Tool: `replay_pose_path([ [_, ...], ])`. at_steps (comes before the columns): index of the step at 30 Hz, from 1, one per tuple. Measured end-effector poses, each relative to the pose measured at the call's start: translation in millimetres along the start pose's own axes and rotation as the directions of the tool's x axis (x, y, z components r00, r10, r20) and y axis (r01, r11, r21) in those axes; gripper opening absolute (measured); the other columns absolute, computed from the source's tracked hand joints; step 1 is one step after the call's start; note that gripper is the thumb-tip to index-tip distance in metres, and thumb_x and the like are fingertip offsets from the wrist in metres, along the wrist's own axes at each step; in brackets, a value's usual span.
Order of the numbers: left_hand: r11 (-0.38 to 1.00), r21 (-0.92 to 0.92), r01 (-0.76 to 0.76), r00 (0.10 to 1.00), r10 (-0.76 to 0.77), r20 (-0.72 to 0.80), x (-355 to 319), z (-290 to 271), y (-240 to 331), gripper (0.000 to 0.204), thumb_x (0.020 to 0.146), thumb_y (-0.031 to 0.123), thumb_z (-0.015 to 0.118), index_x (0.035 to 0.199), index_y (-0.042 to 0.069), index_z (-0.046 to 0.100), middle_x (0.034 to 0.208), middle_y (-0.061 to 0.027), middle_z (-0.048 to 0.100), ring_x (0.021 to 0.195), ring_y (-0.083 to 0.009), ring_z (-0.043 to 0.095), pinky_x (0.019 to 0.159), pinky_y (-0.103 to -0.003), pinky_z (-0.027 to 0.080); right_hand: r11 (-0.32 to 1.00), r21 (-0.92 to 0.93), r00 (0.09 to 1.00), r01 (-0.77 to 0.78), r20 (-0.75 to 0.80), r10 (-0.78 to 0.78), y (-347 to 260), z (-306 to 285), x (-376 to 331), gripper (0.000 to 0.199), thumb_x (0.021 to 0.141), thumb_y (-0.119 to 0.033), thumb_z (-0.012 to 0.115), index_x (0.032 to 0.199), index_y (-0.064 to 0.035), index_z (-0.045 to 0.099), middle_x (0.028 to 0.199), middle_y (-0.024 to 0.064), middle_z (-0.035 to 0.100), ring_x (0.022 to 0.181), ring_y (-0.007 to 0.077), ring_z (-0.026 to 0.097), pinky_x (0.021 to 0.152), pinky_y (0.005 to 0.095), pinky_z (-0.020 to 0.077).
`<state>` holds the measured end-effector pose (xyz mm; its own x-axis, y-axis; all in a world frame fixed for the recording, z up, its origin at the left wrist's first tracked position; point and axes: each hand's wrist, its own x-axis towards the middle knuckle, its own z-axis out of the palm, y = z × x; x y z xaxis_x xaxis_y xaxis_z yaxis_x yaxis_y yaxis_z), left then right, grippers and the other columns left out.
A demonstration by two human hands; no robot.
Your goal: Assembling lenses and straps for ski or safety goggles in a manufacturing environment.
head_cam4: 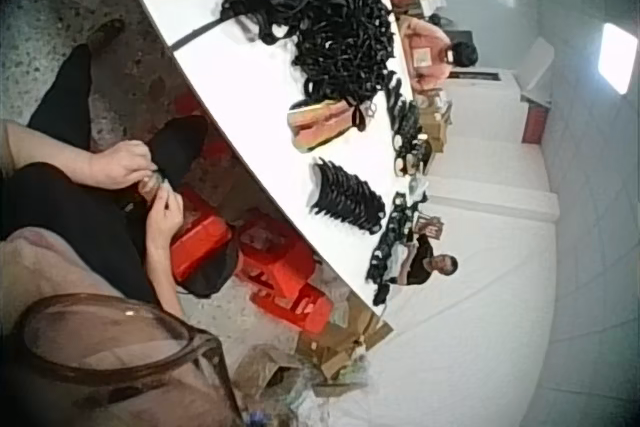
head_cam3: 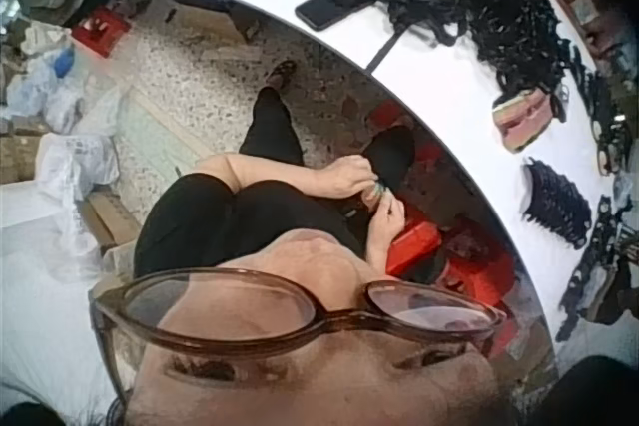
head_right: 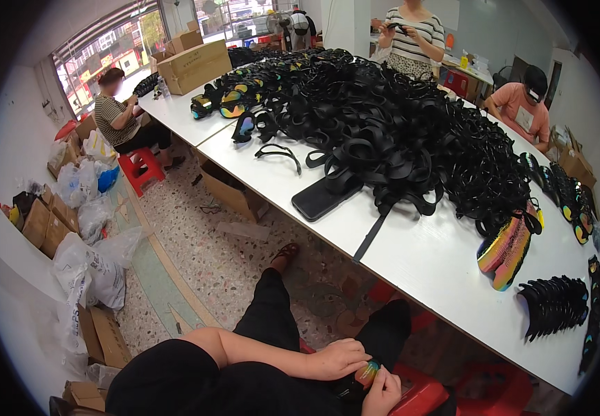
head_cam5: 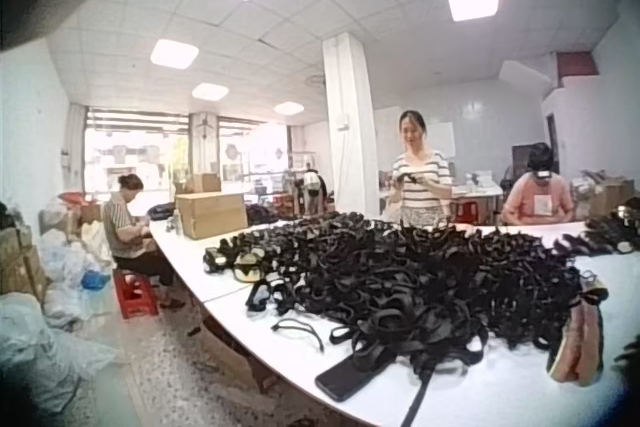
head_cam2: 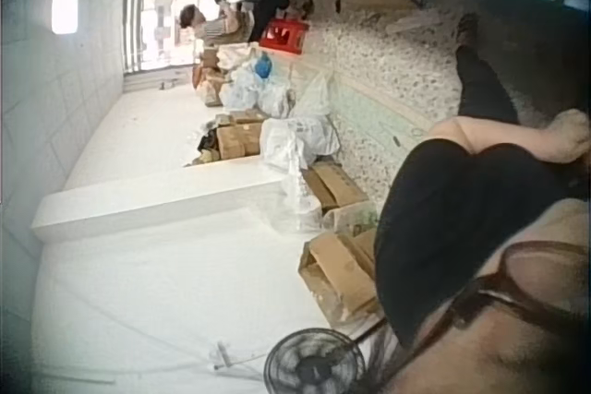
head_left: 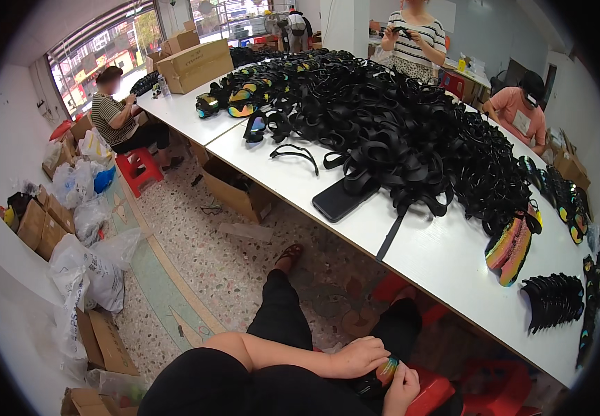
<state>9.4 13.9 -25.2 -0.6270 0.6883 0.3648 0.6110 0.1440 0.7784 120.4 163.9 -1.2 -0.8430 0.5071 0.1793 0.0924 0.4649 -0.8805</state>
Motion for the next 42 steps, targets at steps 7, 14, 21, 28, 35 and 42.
replay_pose_path([
  [7,0.918,-0.187,0.350,0.927,-0.312,0.207,31,2,1,0.019,0.091,0.023,0.069,0.093,0.005,0.074,0.083,-0.0093,0.068,0.072,-0.0221,0.065,0.067,-0.036,0.052,0.591,0.529,0.793,-0.609,0.392,0.467,25,-21,22,0.013,0.094,-0.012,0.067,0.102,-0.0031,0.069,0.077,0.0014,0.066,0.062,0.0120,0.058,0.058,0.0236,0.0451],
  [14,0.471,-0.371,0.801,0.588,-0.500,0.636,50,8,6,0.019,0.090,0.023,0.074,0.087,0.007,0.066,0.075,0.0029,0.059,0.065,-0.0054,0.053,0.056,-0.021,0.042,0.201,0.473,0.514,-0.858,0.786,0.344,81,-46,28,0.027,0.081,-0.010,0.074,0.104,-0.0003,0.063,0.078,0.0046,0.062,0.060,0.0142,0.057,0.058,0.0269,0.0494],
  [21,0.254,-0.339,0.906,0.405,-0.287,0.868,48,10,-10,0.015,0.089,0.020,0.076,0.092,0.007,0.068,0.079,0.0022,0.063,0.065,-0.0061,0.056,0.057,-0.021,0.046,0.146,0.323,0.351,-0.935,0.902,0.252,80,-43,32,0.024,0.078,0.000,0.072,0.099,-0.0043,0.063,0.082,0.0042,0.066,0.063,0.0126,0.063,0.050,0.0240,0.0483],
  [28,0.228,-0.346,0.910,0.408,-0.351,0.843,72,-21,-1,0.016,0.084,0.012,0.079,0.092,0.005,0.067,0.080,-0.0005,0.066,0.069,-0.0074,0.059,0.060,-0.021,0.048,0.236,0.191,0.240,-0.953,0.950,0.200,33,-33,79,0.020,0.077,0.001,0.074,0.092,-0.0057,0.062,0.073,0.0012,0.061,0.052,0.0077,0.053,0.046,0.0201,0.0407],
  [35,0.270,-0.239,0.933,0.327,-0.359,0.874,87,-21,15,0.013,0.086,0.009,0.076,0.091,0.004,0.066,0.080,0.0021,0.063,0.070,-0.0057,0.055,0.062,-0.021,0.043,0.139,0.200,0.229,-0.970,0.942,0.247,40,-39,68,0.022,0.076,0.006,0.071,0.094,-0.0034,0.062,0.076,0.0034,0.063,0.053,0.0075,0.053,0.046,0.0188,0.0397],
  [42,0.353,-0.256,0.900,0.402,-0.448,0.799,71,-17,20,0.014,0.090,0.012,0.074,0.086,0.005,0.062,0.077,0.0021,0.061,0.067,-0.0049,0.054,0.059,-0.021,0.043,0.261,0.212,0.287,-0.942,0.912,0.294,33,-41,66,0.019,0.076,0.003,0.076,0.079,-0.0057,0.059,0.070,0.0019,0.062,0.053,0.0051,0.053,0.047,0.0180,0.0383],
])
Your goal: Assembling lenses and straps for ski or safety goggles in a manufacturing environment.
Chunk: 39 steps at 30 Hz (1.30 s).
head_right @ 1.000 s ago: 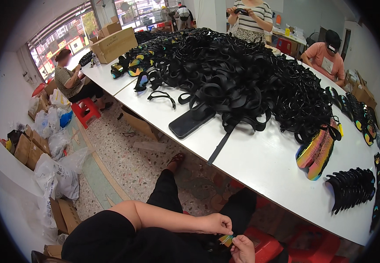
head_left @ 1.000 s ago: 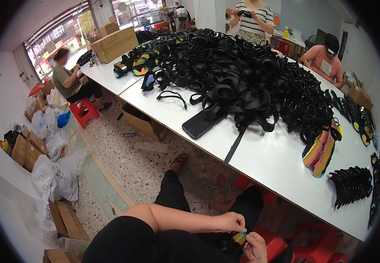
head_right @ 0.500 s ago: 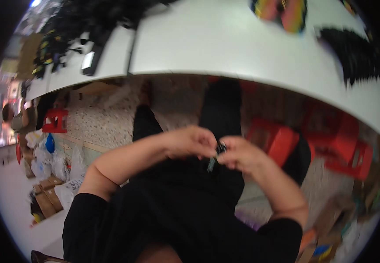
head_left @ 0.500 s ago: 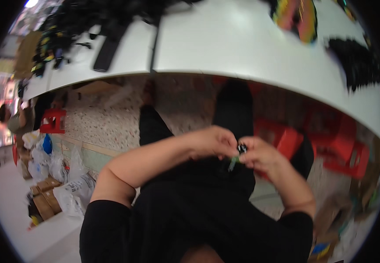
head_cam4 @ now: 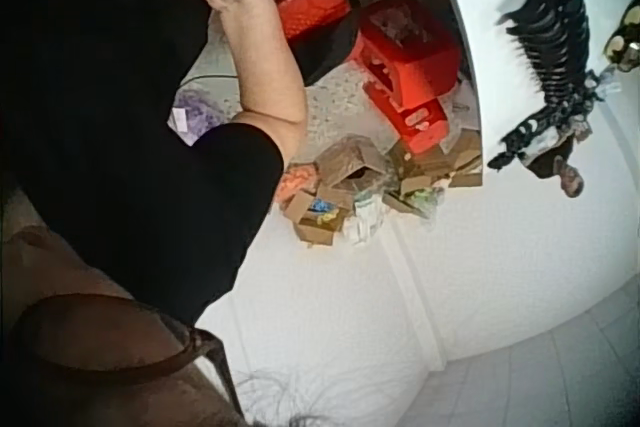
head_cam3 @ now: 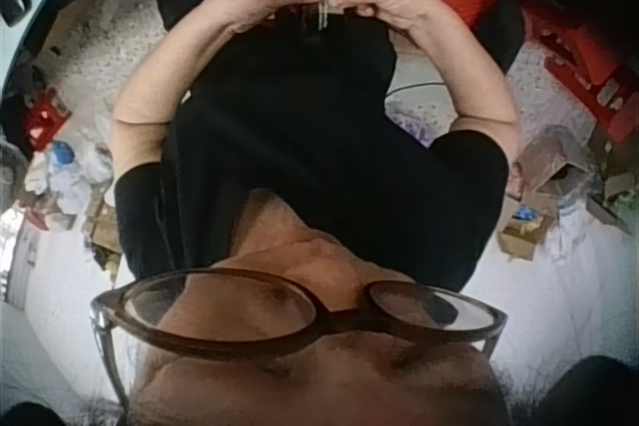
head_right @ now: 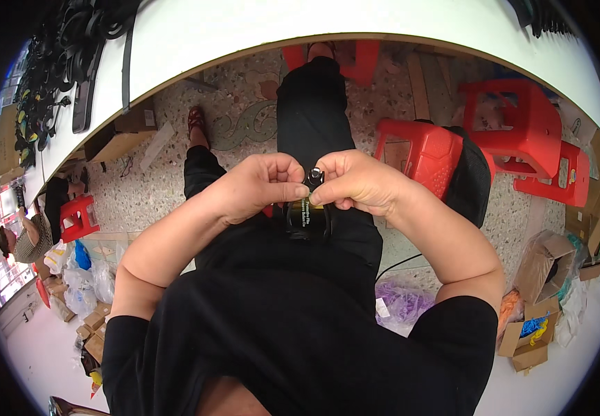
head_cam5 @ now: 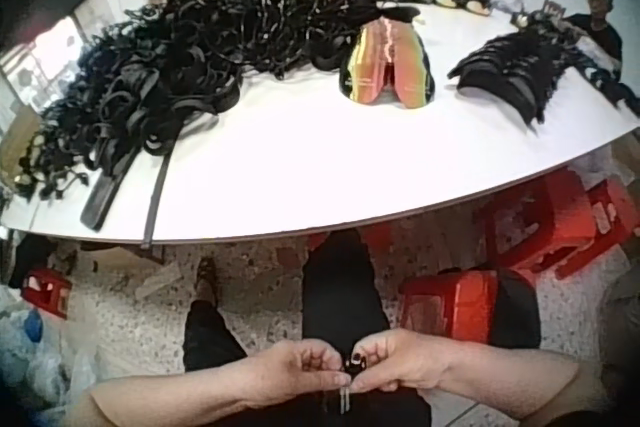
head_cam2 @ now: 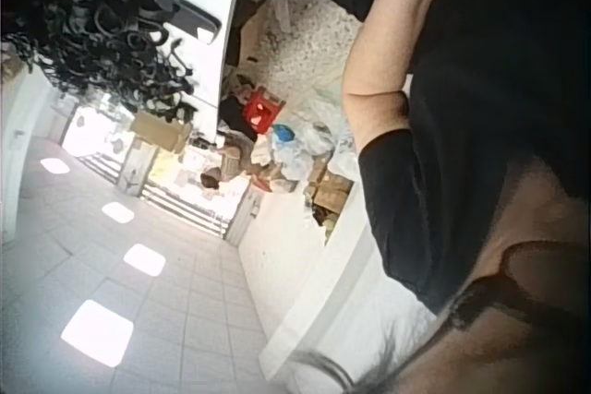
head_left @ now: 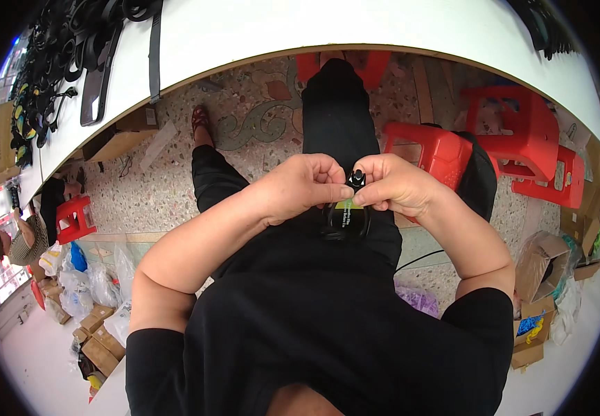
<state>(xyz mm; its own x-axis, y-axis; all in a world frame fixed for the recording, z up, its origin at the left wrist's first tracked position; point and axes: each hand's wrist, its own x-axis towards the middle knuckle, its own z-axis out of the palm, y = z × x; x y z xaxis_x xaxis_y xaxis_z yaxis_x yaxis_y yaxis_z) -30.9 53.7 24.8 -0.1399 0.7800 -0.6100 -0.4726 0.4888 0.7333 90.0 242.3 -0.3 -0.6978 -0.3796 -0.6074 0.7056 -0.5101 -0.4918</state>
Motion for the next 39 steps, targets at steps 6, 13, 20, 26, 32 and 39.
replay_pose_path([
  [6,0.987,0.155,0.031,0.999,-0.028,-0.017,-4,4,6,0.012,0.091,0.011,0.072,0.091,0.005,0.061,0.077,0.0050,0.059,0.069,-0.0012,0.053,0.059,-0.018,0.042,0.980,-0.103,0.967,0.170,-0.172,-0.186,15,12,-14,0.021,0.076,0.001,0.077,0.080,-0.0058,0.058,0.071,0.0013,0.062,0.055,0.0041,0.053,0.048,0.0180,0.0392],
  [13,0.855,0.510,-0.096,0.954,0.226,-0.199,0,9,0,0.017,0.092,0.017,0.072,0.088,0.005,0.060,0.072,0.0053,0.057,0.063,-0.0008,0.048,0.053,-0.019,0.039,0.799,-0.375,0.675,0.469,-0.432,-0.599,50,37,-16,0.034,0.078,-0.006,0.083,0.103,-0.0018,0.061,0.089,-0.0026,0.056,0.072,0.0027,0.051,0.063,0.0172,0.0448],
  [20,0.959,0.190,-0.210,0.906,0.264,-0.330,-28,15,-32,0.016,0.094,0.016,0.070,0.092,0.003,0.061,0.074,0.0046,0.057,0.066,-0.0020,0.050,0.062,-0.020,0.045,0.557,-0.706,0.430,0.436,-0.380,-0.819,79,60,-13,0.060,0.071,-0.005,0.087,0.126,-0.0003,0.064,0.084,-0.0006,0.048,0.068,0.0050,0.046,0.061,0.0207,0.0446],
  [26,0.955,-0.044,-0.292,0.890,0.254,-0.379,-26,18,-58,0.012,0.091,0.007,0.072,0.093,0.005,0.060,0.080,0.0028,0.062,0.071,-0.0030,0.057,0.065,-0.019,0.049,0.645,-0.598,0.533,0.477,-0.387,-0.753,79,51,-2,0.060,0.075,0.001,0.084,0.131,0.0006,0.061,0.087,-0.0024,0.051,0.075,0.0036,0.049,0.068,0.0192,0.0448],
  [32,0.934,0.175,-0.313,0.807,0.358,-0.469,-31,31,-69,0.013,0.091,0.007,0.072,0.092,0.004,0.059,0.081,0.0015,0.062,0.070,-0.0042,0.058,0.064,-0.019,0.050,0.712,-0.556,0.624,0.430,-0.387,-0.679,81,45,-2,0.062,0.078,0.004,0.081,0.136,0.0010,0.057,0.102,0.0007,0.061,0.088,0.0056,0.057,0.080,0.0210,0.0494],
  [39,0.839,0.447,-0.311,0.747,0.506,-0.432,-44,29,-43,0.025,0.083,0.006,0.078,0.096,0.000,0.058,0.078,-0.0054,0.065,0.067,-0.0117,0.065,0.064,-0.026,0.055,0.750,-0.582,0.789,0.313,-0.280,-0.547,37,25,-1,0.056,0.079,-0.002,0.082,0.130,0.0047,0.061,0.091,-0.0029,0.061,0.078,0.0033,0.053,0.070,0.0196,0.0466],
])
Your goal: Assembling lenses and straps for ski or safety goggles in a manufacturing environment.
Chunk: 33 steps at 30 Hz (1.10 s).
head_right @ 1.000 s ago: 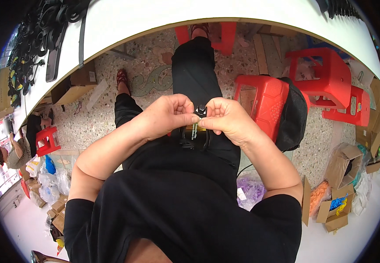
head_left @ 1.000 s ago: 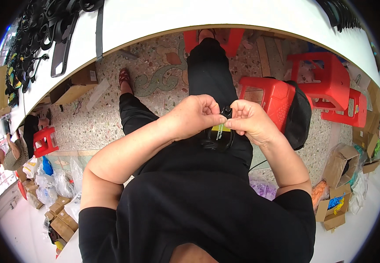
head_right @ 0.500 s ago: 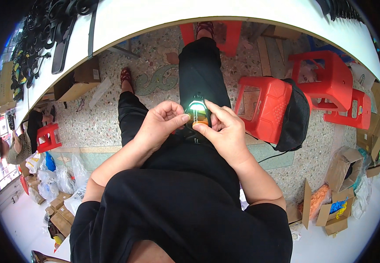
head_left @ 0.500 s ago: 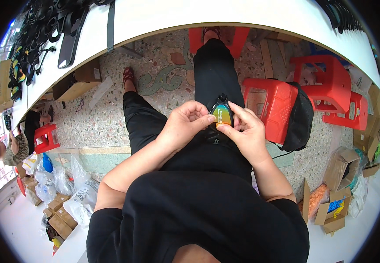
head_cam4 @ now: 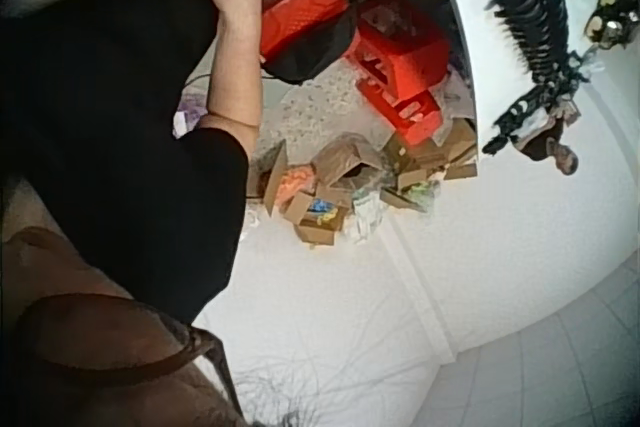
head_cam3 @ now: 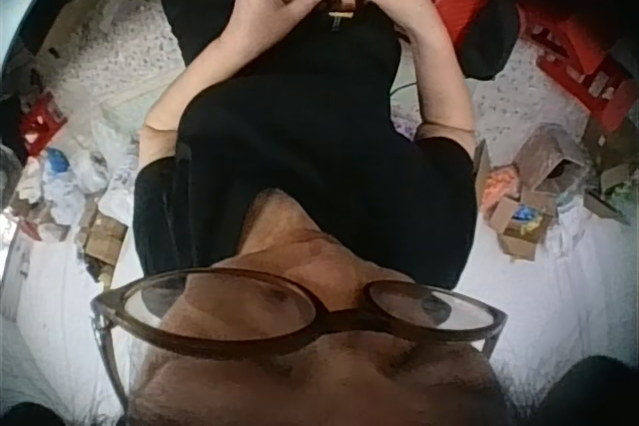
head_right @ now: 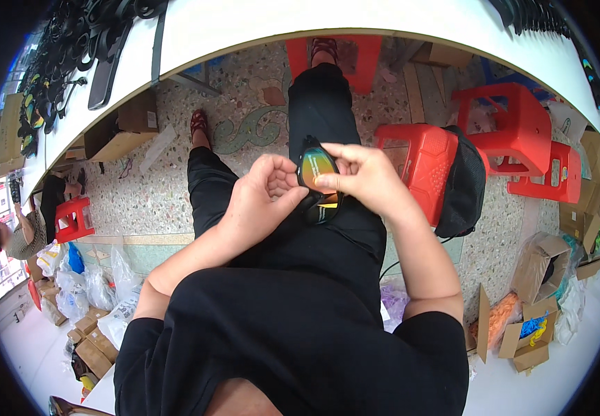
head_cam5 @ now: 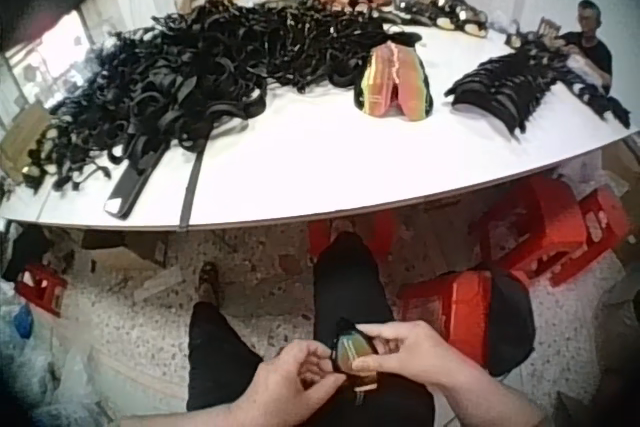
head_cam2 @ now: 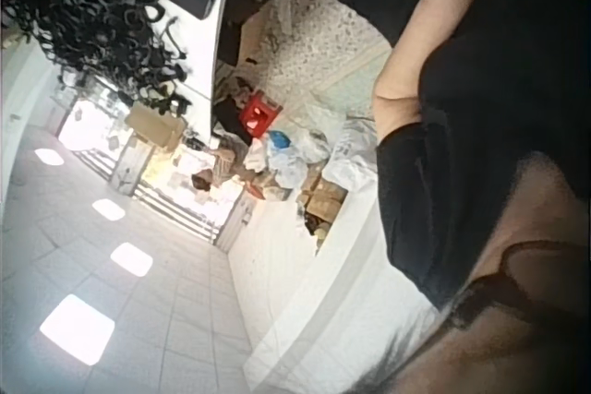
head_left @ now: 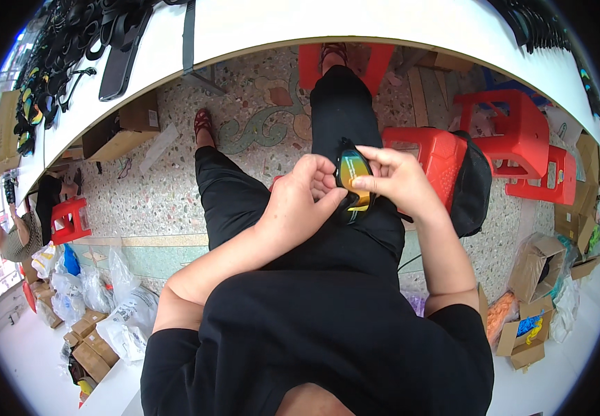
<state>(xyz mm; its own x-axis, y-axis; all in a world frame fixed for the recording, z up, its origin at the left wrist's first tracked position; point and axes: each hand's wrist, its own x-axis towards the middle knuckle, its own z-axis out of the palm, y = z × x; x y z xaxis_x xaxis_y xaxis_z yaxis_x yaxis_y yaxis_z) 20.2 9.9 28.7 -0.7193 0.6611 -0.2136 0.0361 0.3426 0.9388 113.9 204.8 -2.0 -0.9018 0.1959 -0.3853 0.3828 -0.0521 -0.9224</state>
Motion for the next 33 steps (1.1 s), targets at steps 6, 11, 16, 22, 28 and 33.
replay_pose_path([
  [6,0.803,0.431,-0.411,0.912,0.354,0.208,2,-34,-4,0.044,0.066,0.012,0.089,0.098,0.005,0.059,0.082,-0.0067,0.058,0.064,-0.0153,0.059,0.057,-0.027,0.049,0.995,-0.074,0.934,0.068,0.355,-0.038,-34,2,34,0.055,0.077,-0.014,0.085,0.127,-0.0030,0.066,0.078,-0.0038,0.059,0.071,0.0054,0.051,0.066,0.0226,0.0446],
  [11,0.484,0.541,-0.688,0.721,0.544,0.430,20,-56,15,0.060,0.066,0.029,0.089,0.116,0.009,0.062,0.101,-0.0090,0.059,0.093,-0.0293,0.061,0.078,-0.041,0.053,0.968,-0.201,0.855,0.151,0.517,-0.026,-37,8,54,0.047,0.071,-0.016,0.088,0.113,-0.0032,0.072,0.073,-0.0040,0.056,0.070,0.0060,0.050,0.064,0.0247,0.0435],
  [16,0.586,0.409,-0.699,0.709,0.497,0.501,25,-52,-9,0.074,0.074,0.032,0.082,0.136,0.009,0.050,0.111,-0.0130,0.059,0.102,-0.0330,0.062,0.089,-0.042,0.052,0.974,-0.123,0.926,0.192,0.353,-0.138,-14,23,41,0.030,0.071,-0.011,0.087,0.096,-0.0013,0.074,0.075,-0.0020,0.056,0.069,0.0083,0.049,0.062,0.0256,0.0416],
  [22,0.692,0.583,-0.426,0.905,0.309,0.294,18,-41,-31,0.047,0.076,0.039,0.074,0.100,0.000,0.066,0.085,-0.0151,0.064,0.080,-0.0340,0.066,0.074,-0.042,0.055,0.718,-0.476,0.776,0.509,-0.107,-0.621,18,31,-21,0.027,0.076,-0.013,0.081,0.097,-0.0001,0.071,0.089,0.0109,0.064,0.075,0.0248,0.063,0.067,0.0335,0.0510],
  [28,0.795,0.528,-0.299,0.954,0.258,0.152,4,-27,-40,0.041,0.076,0.034,0.075,0.094,-0.002,0.065,0.083,-0.0176,0.064,0.076,-0.0367,0.066,0.071,-0.043,0.055,0.510,-0.625,0.670,0.591,0.028,-0.742,21,47,-32,0.033,0.073,-0.008,0.081,0.102,0.0010,0.069,0.088,0.0109,0.061,0.074,0.0264,0.059,0.065,0.0352,0.0493],
  [33,0.760,0.580,-0.294,0.949,0.305,0.080,-5,-23,-46,0.041,0.076,0.033,0.075,0.094,-0.002,0.065,0.081,-0.0177,0.063,0.074,-0.0362,0.066,0.068,-0.043,0.055,0.372,-0.673,0.593,0.639,0.122,-0.796,21,49,-28,0.030,0.074,-0.003,0.079,0.100,0.0035,0.067,0.085,0.0106,0.060,0.071,0.0261,0.059,0.060,0.0342,0.0493],
])
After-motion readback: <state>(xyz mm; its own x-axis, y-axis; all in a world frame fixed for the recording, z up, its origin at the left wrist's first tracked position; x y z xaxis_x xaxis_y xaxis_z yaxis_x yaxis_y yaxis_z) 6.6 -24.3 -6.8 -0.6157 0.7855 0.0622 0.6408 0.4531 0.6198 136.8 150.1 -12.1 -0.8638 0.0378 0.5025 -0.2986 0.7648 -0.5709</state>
